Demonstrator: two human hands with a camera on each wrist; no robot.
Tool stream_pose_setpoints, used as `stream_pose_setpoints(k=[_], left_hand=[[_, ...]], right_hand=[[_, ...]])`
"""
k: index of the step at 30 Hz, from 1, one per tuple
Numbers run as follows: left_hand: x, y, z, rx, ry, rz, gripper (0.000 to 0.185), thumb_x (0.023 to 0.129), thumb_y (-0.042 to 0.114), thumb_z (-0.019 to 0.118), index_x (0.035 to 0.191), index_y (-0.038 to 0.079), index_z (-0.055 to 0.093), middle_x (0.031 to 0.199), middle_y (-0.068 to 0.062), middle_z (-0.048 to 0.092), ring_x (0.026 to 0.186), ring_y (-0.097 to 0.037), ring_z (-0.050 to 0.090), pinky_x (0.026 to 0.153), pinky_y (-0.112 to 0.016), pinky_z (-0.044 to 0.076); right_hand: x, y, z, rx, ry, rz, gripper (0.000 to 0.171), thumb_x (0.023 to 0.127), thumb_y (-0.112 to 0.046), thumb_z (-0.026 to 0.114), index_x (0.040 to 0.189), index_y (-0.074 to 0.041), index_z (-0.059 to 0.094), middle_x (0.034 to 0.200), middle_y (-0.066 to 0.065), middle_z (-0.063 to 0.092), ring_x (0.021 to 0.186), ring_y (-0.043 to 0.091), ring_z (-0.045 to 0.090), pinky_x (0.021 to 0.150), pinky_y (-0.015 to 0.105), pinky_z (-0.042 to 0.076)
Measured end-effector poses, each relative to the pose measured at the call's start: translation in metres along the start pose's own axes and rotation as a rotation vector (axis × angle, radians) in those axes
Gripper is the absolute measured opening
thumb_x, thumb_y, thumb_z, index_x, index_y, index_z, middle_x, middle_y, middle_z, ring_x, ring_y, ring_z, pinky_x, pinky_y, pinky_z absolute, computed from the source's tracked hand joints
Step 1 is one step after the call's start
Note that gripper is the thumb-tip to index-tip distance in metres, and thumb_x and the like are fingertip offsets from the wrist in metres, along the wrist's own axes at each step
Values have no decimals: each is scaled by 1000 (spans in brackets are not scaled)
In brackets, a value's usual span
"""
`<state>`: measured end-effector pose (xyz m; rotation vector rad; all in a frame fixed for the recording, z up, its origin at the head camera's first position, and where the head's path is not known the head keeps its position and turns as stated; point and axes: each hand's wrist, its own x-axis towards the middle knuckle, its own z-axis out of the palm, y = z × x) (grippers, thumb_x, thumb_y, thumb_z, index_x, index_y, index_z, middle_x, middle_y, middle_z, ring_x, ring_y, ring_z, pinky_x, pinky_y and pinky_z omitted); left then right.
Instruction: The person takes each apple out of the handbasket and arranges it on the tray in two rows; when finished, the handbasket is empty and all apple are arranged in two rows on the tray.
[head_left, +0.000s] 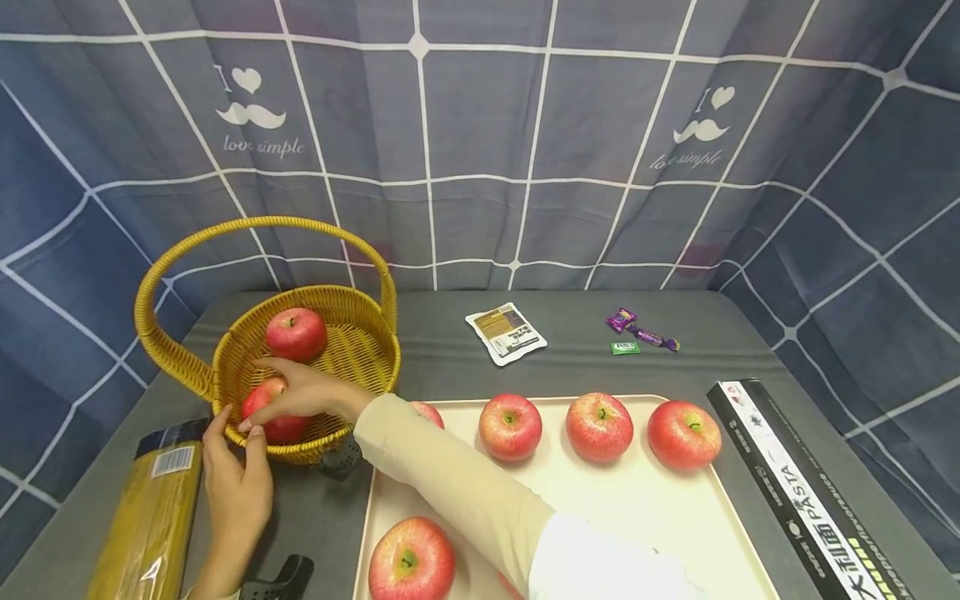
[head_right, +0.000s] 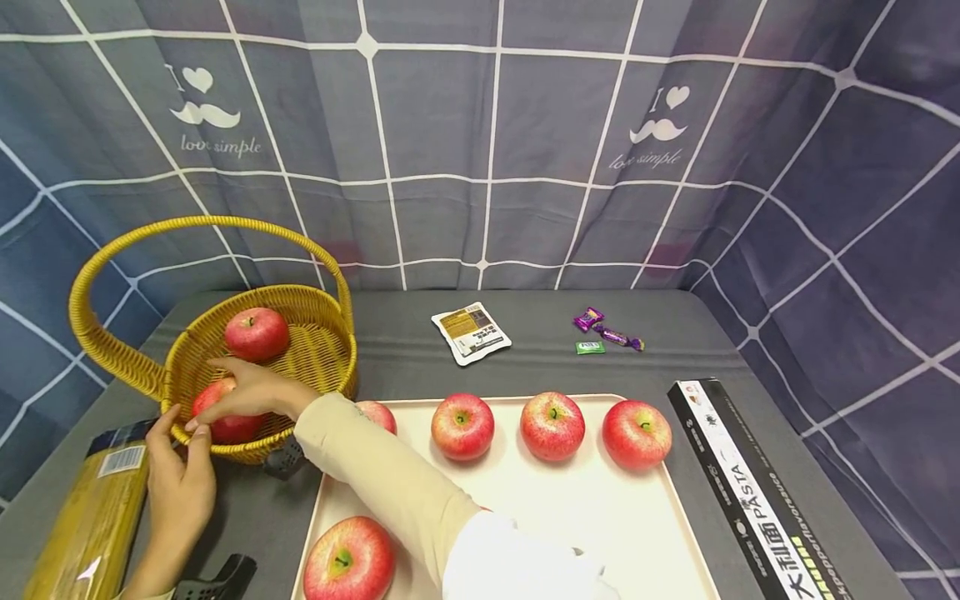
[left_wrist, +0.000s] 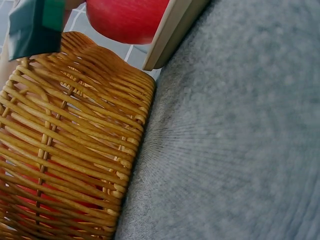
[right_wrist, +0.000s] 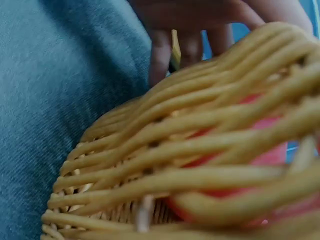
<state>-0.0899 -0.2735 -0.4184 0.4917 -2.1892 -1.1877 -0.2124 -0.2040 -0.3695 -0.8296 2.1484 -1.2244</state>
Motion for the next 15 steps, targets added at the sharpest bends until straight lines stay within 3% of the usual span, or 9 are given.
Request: stream_pose_setpoints(k=[8, 12, 15], left_hand=[[1, 1, 2, -3, -1, 2, 49, 94, 20, 40, 140, 9, 26, 139, -26, 31, 129, -46, 26, 99, -63, 20], [1, 1, 3, 6, 9, 0, 49, 94, 18, 39, 140, 9, 26, 136, -26, 33, 124, -44, 32, 96, -60, 23], [-1, -1, 2, 24, 26, 2, 49, 93, 17, 39, 140, 8, 27, 133, -26, 35, 110, -39, 38, 87, -54, 27]], right_hand=[[-3, -2, -13, 45, -26, -38, 52, 72, -24, 74, 120, -31, 57, 112, -13, 62, 95, -3, 54, 85, 18, 41], [-11, -13, -34, 57, -1, -72, 46, 74, -28, 73, 117, -35, 59, 114, -18, 58, 99, -2, 52, 82, 19, 44], [-29, -25, -57, 41, -5, -184, 46, 74, -28, 72, 118, -31, 59, 117, -19, 55, 103, -3, 49, 82, 18, 44]])
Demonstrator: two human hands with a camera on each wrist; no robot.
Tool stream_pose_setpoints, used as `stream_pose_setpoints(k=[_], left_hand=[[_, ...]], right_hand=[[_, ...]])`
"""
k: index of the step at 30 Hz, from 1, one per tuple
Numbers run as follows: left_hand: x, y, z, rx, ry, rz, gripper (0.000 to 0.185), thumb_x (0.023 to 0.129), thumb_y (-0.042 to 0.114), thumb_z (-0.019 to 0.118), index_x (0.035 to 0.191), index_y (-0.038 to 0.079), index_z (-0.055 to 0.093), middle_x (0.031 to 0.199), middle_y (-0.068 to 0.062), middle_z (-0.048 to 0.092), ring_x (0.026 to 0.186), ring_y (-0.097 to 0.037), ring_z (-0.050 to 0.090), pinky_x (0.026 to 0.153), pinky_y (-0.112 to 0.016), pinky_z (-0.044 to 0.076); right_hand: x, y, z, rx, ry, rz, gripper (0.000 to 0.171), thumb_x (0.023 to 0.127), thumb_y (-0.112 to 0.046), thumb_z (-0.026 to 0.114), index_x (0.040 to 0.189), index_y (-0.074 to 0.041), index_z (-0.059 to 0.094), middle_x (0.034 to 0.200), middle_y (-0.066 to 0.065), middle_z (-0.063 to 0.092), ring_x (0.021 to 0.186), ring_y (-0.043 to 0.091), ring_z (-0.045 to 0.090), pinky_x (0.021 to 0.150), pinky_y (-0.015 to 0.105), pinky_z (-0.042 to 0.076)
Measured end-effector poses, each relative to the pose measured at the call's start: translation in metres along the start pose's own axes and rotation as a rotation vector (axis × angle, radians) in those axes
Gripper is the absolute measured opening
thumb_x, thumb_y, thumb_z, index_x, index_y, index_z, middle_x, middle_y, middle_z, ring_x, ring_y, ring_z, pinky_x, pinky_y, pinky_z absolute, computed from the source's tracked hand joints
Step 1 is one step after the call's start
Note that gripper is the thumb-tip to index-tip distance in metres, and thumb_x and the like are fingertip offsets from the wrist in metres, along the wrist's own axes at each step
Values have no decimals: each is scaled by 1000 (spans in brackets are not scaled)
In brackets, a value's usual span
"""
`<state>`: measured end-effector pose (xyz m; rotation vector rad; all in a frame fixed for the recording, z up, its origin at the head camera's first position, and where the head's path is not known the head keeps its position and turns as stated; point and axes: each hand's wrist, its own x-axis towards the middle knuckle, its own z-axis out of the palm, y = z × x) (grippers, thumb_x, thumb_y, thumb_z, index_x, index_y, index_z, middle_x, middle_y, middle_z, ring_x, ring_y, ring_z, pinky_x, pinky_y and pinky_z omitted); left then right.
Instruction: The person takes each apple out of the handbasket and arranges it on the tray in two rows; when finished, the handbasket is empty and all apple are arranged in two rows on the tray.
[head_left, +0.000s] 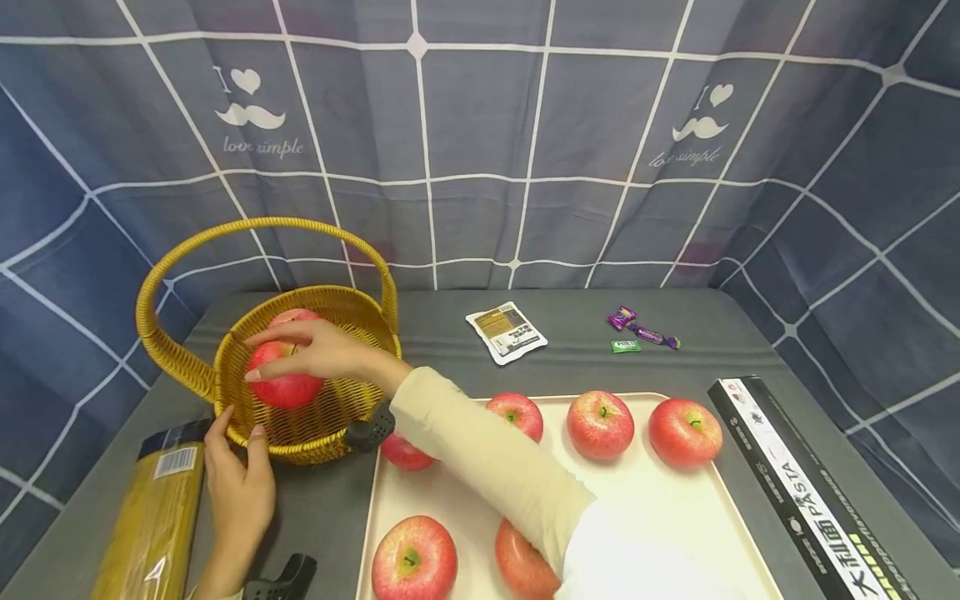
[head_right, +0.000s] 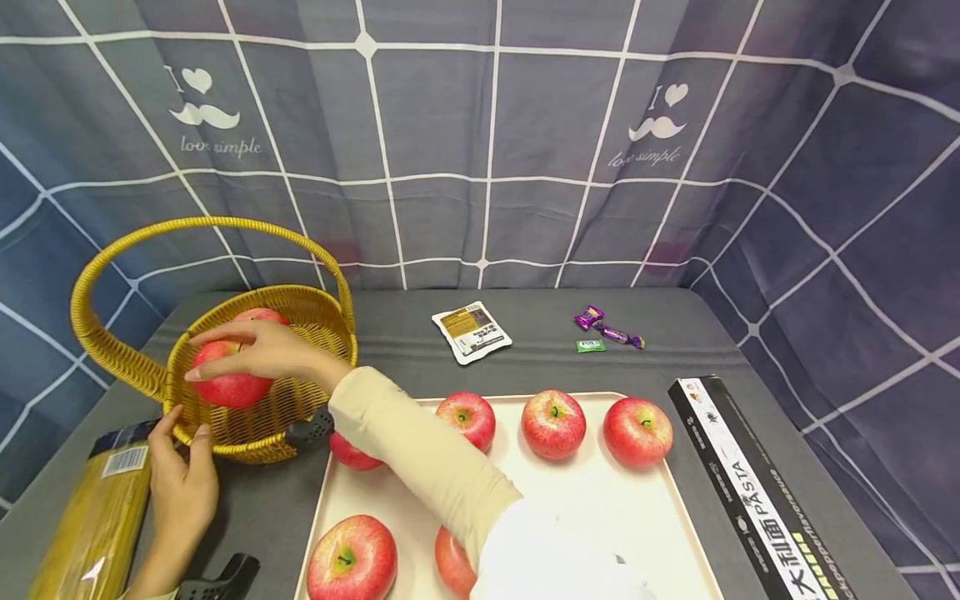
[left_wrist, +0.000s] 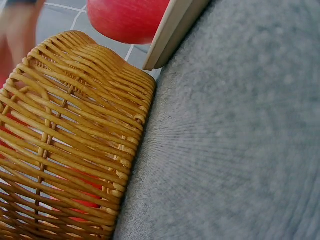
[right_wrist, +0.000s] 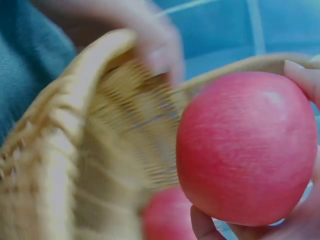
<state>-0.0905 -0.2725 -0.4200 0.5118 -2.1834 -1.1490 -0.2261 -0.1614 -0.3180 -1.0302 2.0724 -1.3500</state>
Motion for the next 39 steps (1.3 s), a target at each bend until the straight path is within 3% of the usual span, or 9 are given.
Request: stream_pose_setpoints(k=[2, 5, 9, 15, 22, 28, 31, 38, 39], left_hand=[[-1, -1, 0, 25, 10, -1, 49, 93, 17, 39, 140, 10, 27, 128, -25, 38, 97, -35, 37, 78, -47, 26], [-2, -1, -1, 51, 18, -19, 48, 94, 19, 39, 140, 12, 27, 123, -22, 39, 91, -30, 36, 74, -41, 26], [-3, -2, -3, 31, 13, -48, 49, 94, 22, 38, 141, 13, 26, 129, -22, 36, 102, -35, 38, 81, -48, 28], [-4, 0, -3, -11, -20, -73, 50, 94, 23, 37, 141, 12, 24, 139, -23, 29, 124, -42, 30, 96, -58, 23], [-2, 1, 0, -12, -19, -58, 49, 94, 23, 37, 140, 12, 26, 140, -23, 30, 129, -43, 27, 99, -60, 22], [-1, 1, 0, -4, -26, -58, 49, 94, 22, 37, 141, 11, 25, 139, -24, 29, 124, -43, 30, 95, -59, 23], [-2, 0, 0, -10, -39, -59, 50, 94, 22, 36, 141, 10, 24, 140, -25, 28, 127, -45, 26, 98, -60, 22], [-2, 0, -1, 20, -21, -63, 49, 94, 23, 35, 141, 13, 24, 135, -23, 33, 111, -39, 36, 85, -54, 27], [-2, 0, -1, 16, -24, -64, 49, 94, 23, 36, 141, 13, 24, 136, -24, 31, 115, -41, 35, 88, -56, 26]], right_hand=[[-20, -10, -17, 25, -12, -87, 47, 74, -24, 73, 119, -27, 59, 118, -17, 54, 103, -3, 49, 81, 17, 46], [-62, -22, -42, 4, -27, -173, 48, 73, -22, 74, 119, -25, 60, 117, -15, 55, 104, -4, 49, 83, 18, 46], [-134, -18, -73, -118, -22, -209, 48, 71, -28, 76, 116, -29, 61, 120, -13, 52, 113, 0, 44, 87, 23, 46], [-249, 31, -103, -209, 21, -153, 45, 71, -29, 76, 114, -24, 62, 123, -2, 51, 114, 11, 47, 84, 28, 48], [-352, 88, -99, -360, 165, -73, 45, 72, -29, 75, 114, -29, 60, 120, -5, 54, 114, 1, 44, 84, 19, 44], [-388, 110, -78, -424, 176, -131, 54, 70, -26, 76, 120, -19, 55, 120, -6, 53, 110, 0, 46, 85, 15, 41], [-394, 111, -71, -434, 172, -126, 56, 72, -25, 75, 123, -18, 52, 123, -6, 50, 111, -1, 45, 88, 12, 38], [-396, 104, -70, -578, 198, -82, 63, 74, -36, 72, 129, -20, 47, 129, -8, 47, 116, -2, 42, 91, 11, 36], [-396, 103, -71, -591, 203, -70, 64, 73, -37, 72, 130, -21, 47, 129, -9, 48, 117, -2, 41, 91, 12, 36]])
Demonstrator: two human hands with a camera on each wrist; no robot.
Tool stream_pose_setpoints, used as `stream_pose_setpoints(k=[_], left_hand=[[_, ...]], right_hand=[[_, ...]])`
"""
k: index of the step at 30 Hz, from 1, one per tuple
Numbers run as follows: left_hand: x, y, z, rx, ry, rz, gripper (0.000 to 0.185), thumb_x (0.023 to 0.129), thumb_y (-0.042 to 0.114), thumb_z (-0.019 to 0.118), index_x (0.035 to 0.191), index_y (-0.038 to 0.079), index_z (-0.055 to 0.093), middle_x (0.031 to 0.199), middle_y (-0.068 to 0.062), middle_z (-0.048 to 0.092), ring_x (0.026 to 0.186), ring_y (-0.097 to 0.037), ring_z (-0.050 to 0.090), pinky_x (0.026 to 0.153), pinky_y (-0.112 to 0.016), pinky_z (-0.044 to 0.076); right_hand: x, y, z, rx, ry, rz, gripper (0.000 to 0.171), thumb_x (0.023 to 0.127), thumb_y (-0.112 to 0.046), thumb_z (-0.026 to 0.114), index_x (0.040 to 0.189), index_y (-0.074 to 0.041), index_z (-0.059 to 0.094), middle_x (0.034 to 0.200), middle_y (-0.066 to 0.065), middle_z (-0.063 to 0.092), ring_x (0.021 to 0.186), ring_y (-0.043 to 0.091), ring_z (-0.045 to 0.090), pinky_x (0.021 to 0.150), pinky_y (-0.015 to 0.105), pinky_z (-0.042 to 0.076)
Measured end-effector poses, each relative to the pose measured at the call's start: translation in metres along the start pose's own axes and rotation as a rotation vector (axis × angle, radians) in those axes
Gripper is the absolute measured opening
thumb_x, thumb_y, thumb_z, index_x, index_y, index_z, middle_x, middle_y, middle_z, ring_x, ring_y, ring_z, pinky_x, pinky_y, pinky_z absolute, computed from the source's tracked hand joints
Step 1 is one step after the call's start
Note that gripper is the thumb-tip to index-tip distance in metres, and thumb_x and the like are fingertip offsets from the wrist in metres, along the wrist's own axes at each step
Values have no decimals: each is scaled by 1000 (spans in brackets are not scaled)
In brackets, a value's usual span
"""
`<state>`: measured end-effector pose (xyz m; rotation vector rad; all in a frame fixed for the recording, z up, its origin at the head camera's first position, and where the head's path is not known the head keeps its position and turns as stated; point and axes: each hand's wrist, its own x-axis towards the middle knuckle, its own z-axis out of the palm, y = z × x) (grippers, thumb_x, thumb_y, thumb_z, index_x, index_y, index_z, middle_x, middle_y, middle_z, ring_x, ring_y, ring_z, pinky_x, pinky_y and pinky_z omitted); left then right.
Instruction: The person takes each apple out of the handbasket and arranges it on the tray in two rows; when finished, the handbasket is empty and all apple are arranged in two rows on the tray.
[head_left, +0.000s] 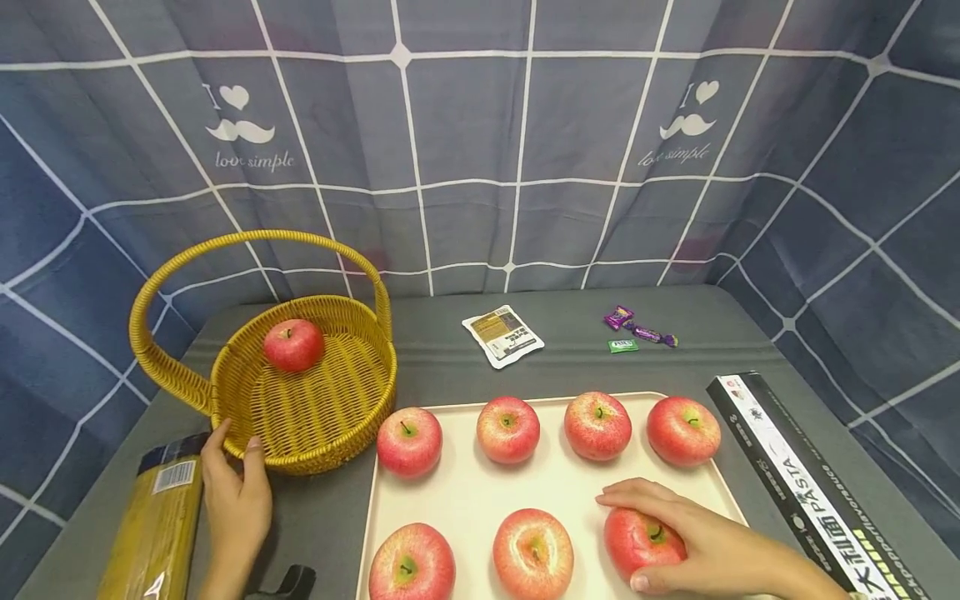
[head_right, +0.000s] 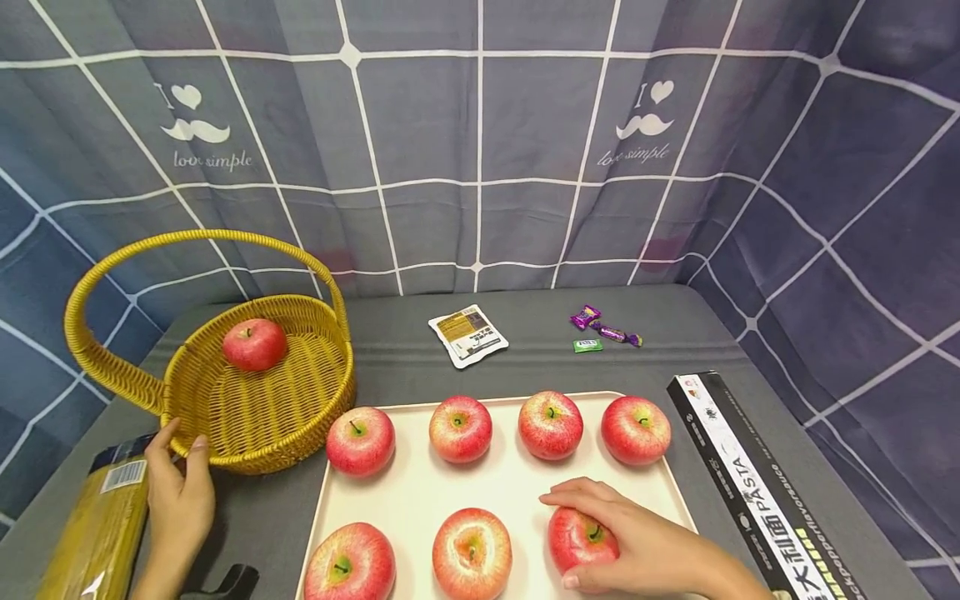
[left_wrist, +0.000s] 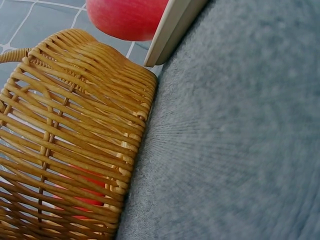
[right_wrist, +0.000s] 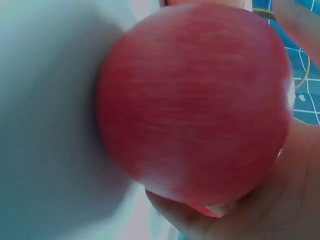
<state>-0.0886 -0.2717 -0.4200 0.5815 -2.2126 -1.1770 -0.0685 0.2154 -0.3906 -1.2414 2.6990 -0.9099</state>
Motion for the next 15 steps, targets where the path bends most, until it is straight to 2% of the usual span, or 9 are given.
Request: stream_pose_setpoints(k=[3, 7, 11, 15], left_hand=[[0, -1, 1, -6, -16, -8, 49, 95, 24, 36, 141, 14, 23, 139, -24, 29, 120, -44, 32, 91, -58, 24], [0, -1, 1, -17, -23, -7, 49, 94, 24, 37, 141, 13, 24, 140, -24, 28, 126, -45, 28, 96, -60, 23], [2, 0, 0, -23, -23, -15, 50, 94, 25, 37, 141, 14, 23, 140, -26, 27, 128, -46, 26, 97, -62, 22], [2, 1, 0, -13, -26, -30, 50, 94, 25, 36, 141, 14, 23, 140, -27, 27, 127, -47, 27, 96, -61, 22]], right_hand=[[4, -3, -9, -28, -7, 17, 63, 75, -38, 70, 131, -23, 45, 130, -10, 47, 118, -4, 40, 91, 13, 37], [26, -9, -26, -32, 2, -31, 60, 78, -33, 69, 131, -23, 44, 131, -8, 48, 119, -1, 40, 95, 12, 33], [68, -12, -35, 38, 19, -86, 51, 82, -29, 66, 128, -21, 47, 126, -6, 51, 116, 3, 45, 96, 17, 36], [126, -17, -31, 132, 26, -80, 40, 84, -30, 63, 123, -23, 53, 119, -5, 56, 109, 8, 51, 87, 27, 45]])
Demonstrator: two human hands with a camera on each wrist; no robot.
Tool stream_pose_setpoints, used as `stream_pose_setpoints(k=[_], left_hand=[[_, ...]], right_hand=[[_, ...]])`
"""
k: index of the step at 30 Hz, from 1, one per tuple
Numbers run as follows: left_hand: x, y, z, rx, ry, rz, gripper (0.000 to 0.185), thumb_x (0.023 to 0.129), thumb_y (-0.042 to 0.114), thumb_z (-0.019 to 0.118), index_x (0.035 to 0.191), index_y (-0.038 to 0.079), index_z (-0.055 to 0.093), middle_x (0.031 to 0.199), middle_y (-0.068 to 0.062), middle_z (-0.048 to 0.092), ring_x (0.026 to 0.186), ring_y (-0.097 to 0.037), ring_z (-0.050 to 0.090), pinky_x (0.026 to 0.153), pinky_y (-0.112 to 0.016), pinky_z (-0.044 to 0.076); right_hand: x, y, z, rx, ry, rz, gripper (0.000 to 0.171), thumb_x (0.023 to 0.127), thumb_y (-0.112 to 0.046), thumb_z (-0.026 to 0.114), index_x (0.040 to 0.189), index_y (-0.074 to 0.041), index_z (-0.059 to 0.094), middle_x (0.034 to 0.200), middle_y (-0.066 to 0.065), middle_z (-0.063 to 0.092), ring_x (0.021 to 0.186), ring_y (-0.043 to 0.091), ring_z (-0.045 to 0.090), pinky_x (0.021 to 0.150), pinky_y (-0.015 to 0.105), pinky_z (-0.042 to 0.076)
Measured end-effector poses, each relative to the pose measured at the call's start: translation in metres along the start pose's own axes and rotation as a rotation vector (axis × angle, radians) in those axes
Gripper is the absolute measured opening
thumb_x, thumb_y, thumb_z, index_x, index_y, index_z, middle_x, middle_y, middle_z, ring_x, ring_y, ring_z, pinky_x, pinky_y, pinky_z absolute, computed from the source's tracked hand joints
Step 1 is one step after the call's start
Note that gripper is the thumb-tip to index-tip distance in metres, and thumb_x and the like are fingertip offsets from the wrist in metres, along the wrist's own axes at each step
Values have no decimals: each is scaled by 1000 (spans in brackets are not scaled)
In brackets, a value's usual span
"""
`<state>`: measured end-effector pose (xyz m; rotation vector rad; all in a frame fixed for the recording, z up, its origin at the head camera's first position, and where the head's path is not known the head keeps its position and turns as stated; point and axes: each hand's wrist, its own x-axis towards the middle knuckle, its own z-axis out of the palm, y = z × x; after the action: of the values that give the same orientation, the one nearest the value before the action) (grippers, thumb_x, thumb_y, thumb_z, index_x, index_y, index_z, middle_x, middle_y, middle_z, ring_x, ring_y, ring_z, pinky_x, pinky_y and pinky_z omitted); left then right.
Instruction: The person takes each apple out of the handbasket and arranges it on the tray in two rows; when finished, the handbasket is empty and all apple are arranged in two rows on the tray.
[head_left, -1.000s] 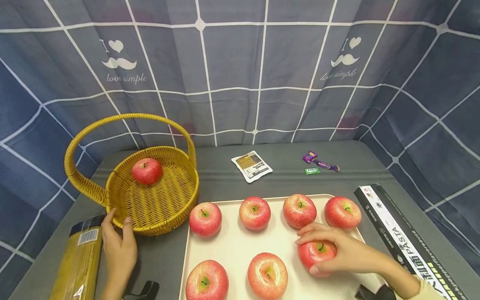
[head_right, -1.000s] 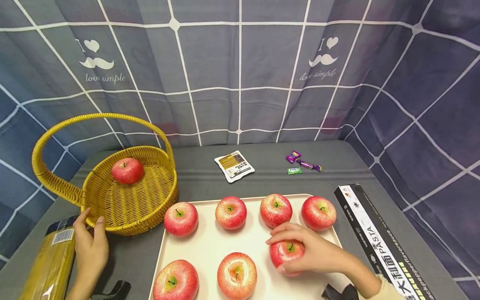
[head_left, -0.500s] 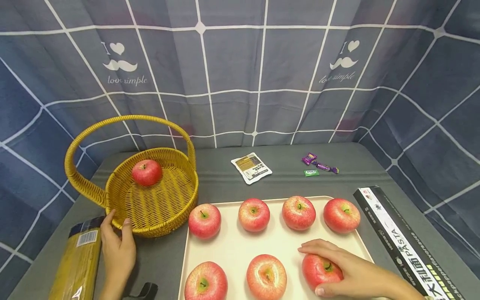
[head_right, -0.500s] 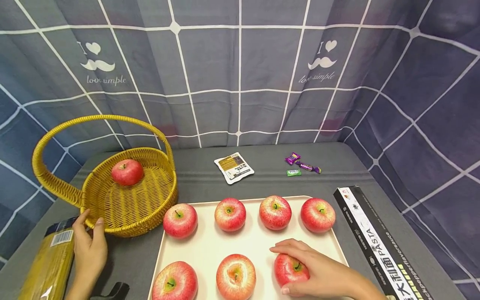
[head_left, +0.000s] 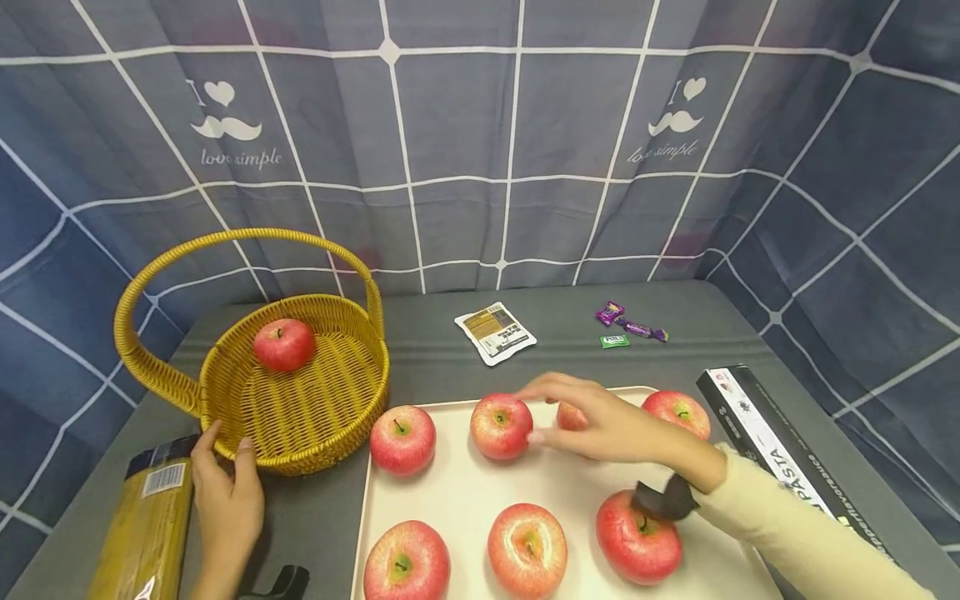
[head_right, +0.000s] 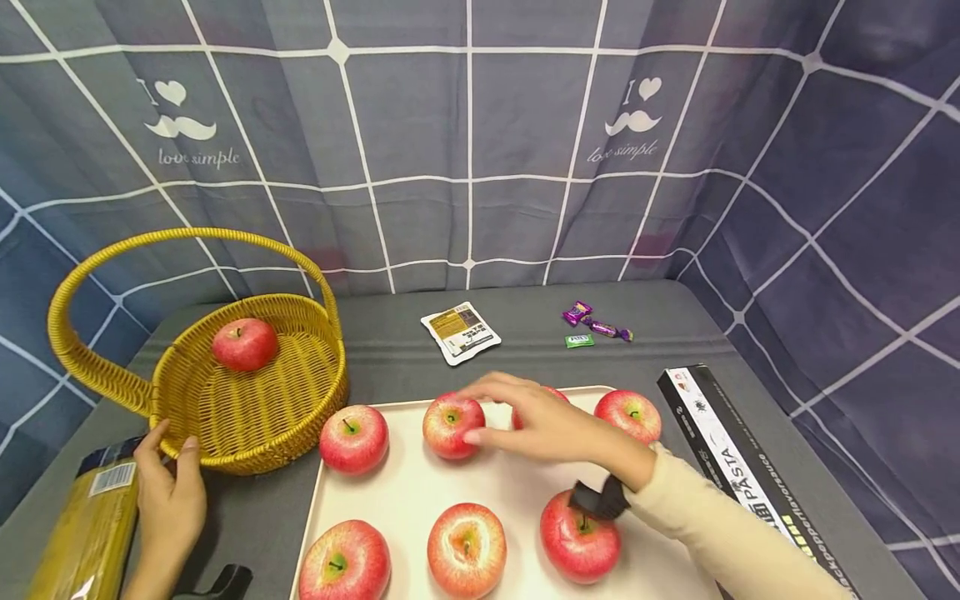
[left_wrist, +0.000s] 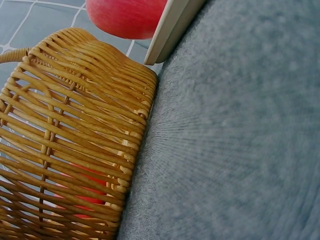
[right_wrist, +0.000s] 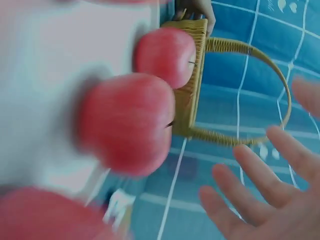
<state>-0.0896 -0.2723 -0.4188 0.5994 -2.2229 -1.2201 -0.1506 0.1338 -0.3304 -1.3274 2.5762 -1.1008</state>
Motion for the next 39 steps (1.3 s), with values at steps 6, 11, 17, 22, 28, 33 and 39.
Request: stream_pose_setpoints(k=[6, 11, 17, 22, 28, 33, 39], left_hand=[[1, -1, -2, 6, 5, 12, 50, 94, 25, 37, 141, 14, 23, 141, -24, 27, 130, -45, 25, 99, -61, 21], [5, -2, -1, 1, 8, 43, 50, 95, 24, 37, 141, 13, 24, 141, -25, 27, 130, -44, 24, 100, -60, 20], [2, -3, -4, 4, 23, 33, 50, 95, 23, 37, 141, 13, 24, 139, -25, 29, 121, -44, 32, 92, -57, 25], [1, -4, -6, 21, 27, 52, 49, 95, 23, 37, 141, 11, 24, 136, -24, 31, 109, -40, 36, 85, -52, 26], [-2, -3, -3, 2, 8, 66, 49, 95, 23, 38, 141, 10, 24, 140, -25, 28, 127, -44, 28, 96, -60, 23], [-3, -5, -2, 22, 34, 61, 48, 95, 20, 37, 140, 7, 25, 134, -25, 33, 110, -39, 37, 86, -51, 28], [0, 0, -3, 24, -42, 20, 51, 95, 25, 35, 141, 9, 21, 144, -25, 23, 132, -46, 20, 100, -62, 18]], right_hand=[[107, -10, 26, 106, 29, -39, 36, 87, -27, 59, 121, -16, 55, 121, -2, 57, 110, 9, 53, 91, 26, 45], [188, -22, 50, 136, 8, -5, 38, 88, -30, 56, 123, -14, 52, 121, -1, 56, 108, 11, 54, 91, 22, 44], [255, -28, 85, -40, -118, 40, 54, 90, -40, 50, 135, -13, 40, 135, 3, 47, 124, 13, 44, 101, 21, 35], [288, -26, 107, -8, -180, 168, 62, 91, -43, 47, 142, -12, 28, 146, 3, 33, 135, 15, 30, 108, 25, 27], [308, -16, 124, 247, -93, 369, 64, 87, -51, 48, 142, -24, 27, 145, -2, 34, 132, 16, 35, 104, 34, 34], [314, -13, 143, 437, -26, 438, 69, 85, -51, 52, 142, -23, 26, 145, -2, 34, 132, 16, 35, 103, 34, 35], [311, -17, 160, 470, -136, 518, 75, 85, -51, 51, 145, -24, 15, 149, -7, 24, 137, 13, 25, 108, 34, 28]])
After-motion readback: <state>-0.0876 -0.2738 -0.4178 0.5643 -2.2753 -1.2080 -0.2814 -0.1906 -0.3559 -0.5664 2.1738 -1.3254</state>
